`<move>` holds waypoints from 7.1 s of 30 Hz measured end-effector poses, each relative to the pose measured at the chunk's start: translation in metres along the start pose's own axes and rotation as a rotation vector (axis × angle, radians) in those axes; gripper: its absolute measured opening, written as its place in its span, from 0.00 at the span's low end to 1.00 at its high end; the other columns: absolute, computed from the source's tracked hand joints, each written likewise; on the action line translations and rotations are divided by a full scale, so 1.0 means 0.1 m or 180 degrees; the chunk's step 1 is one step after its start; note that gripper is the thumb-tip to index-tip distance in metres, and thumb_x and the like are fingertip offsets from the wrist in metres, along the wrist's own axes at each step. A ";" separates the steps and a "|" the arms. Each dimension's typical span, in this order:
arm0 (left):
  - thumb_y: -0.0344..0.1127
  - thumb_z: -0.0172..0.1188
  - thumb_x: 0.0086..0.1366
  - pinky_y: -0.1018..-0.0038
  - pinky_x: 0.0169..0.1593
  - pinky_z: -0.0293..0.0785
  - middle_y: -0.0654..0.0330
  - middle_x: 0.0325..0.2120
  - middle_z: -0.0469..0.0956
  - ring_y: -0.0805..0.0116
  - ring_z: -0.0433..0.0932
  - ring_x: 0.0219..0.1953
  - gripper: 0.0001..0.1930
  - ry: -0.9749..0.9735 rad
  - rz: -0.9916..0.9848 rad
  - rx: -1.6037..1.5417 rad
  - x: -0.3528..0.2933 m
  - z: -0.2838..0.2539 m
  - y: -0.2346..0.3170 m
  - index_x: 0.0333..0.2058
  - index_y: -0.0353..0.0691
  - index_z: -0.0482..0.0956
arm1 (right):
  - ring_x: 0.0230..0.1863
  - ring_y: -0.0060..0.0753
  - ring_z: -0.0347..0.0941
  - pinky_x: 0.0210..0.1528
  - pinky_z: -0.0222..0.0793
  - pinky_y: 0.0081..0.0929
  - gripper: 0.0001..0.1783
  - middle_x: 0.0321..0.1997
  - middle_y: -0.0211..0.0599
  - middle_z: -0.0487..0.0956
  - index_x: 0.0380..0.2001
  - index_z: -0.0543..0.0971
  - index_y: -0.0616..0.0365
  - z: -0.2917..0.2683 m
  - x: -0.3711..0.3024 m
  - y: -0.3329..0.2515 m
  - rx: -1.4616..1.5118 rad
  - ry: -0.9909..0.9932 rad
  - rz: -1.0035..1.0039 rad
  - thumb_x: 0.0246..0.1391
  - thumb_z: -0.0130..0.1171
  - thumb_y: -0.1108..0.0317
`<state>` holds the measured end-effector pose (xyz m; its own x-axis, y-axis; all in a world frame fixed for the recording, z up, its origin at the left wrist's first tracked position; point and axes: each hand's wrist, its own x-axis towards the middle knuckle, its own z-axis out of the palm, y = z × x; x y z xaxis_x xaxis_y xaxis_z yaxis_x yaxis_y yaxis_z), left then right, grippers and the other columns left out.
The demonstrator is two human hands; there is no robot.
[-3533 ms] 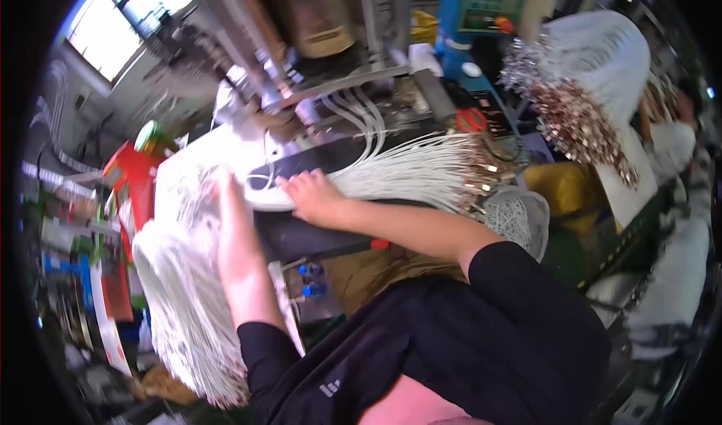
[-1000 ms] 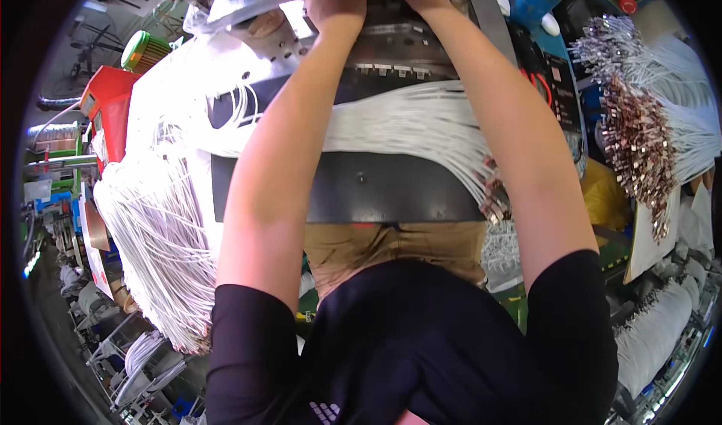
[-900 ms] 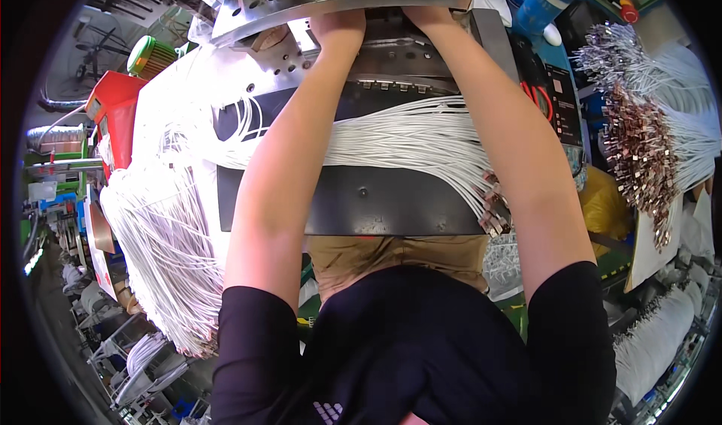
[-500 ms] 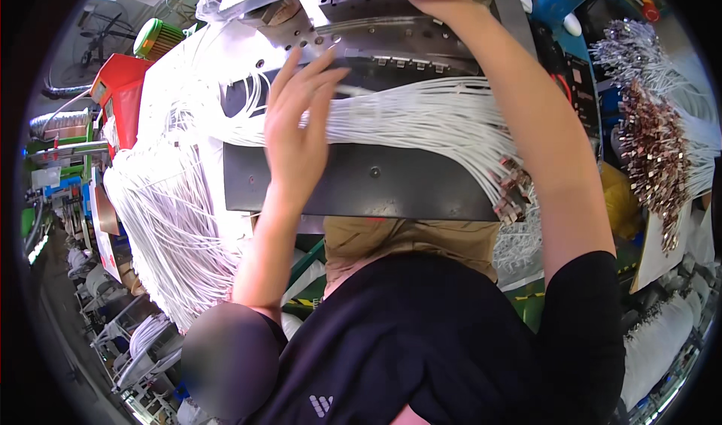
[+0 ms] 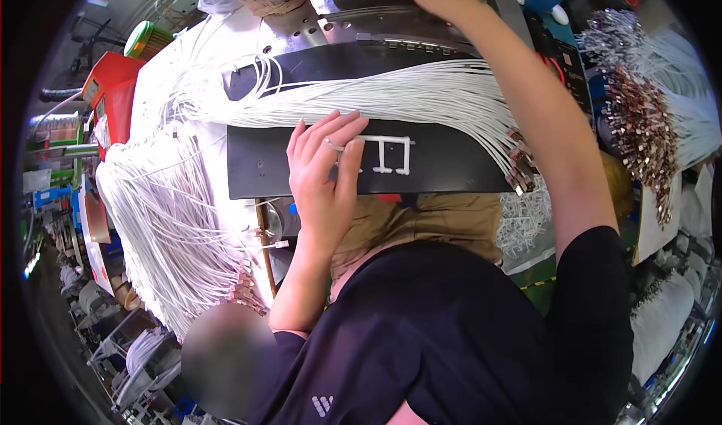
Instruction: The person is manually inserting bundles of white wires into a connector assembly machine for processing.
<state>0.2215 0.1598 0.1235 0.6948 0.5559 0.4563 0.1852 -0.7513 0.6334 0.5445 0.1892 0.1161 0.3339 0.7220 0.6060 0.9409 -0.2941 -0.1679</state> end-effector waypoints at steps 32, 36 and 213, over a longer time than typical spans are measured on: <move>0.58 0.54 0.65 0.56 0.65 0.62 0.42 0.57 0.72 0.46 0.69 0.61 0.34 0.0066 0.0580 0.1789 2.30 1.11 -0.83 0.61 0.40 0.70 | 0.31 0.25 0.76 0.36 0.70 0.21 0.13 0.31 0.36 0.80 0.39 0.78 0.66 -1.46 -3.80 -0.11 0.1490 0.0643 0.3055 0.69 0.49 0.68; 0.49 0.67 0.59 0.56 0.55 0.69 0.41 0.47 0.75 0.42 0.73 0.52 0.30 0.0326 0.1508 0.0872 1.46 0.82 -0.51 0.53 0.34 0.74 | 0.27 0.21 0.72 0.31 0.66 0.19 0.13 0.29 0.34 0.78 0.32 0.76 0.66 -1.48 -3.64 -0.11 0.1791 0.1037 0.3003 0.68 0.48 0.69; 0.42 0.63 0.63 0.64 0.42 0.72 0.51 0.28 0.79 0.52 0.77 0.34 0.14 -0.1614 0.0308 0.0482 1.12 0.03 -0.78 0.38 0.36 0.83 | 0.38 0.55 0.77 0.41 0.72 0.46 0.11 0.34 0.47 0.80 0.38 0.79 0.58 -0.91 -1.01 -0.42 0.0954 -0.1243 0.0267 0.60 0.56 0.62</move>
<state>0.2869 0.2796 0.1230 0.9552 0.2683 0.1252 0.1759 -0.8543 0.4892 0.4660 0.0714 0.1323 0.3517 0.9010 0.2540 0.8657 -0.2099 -0.4544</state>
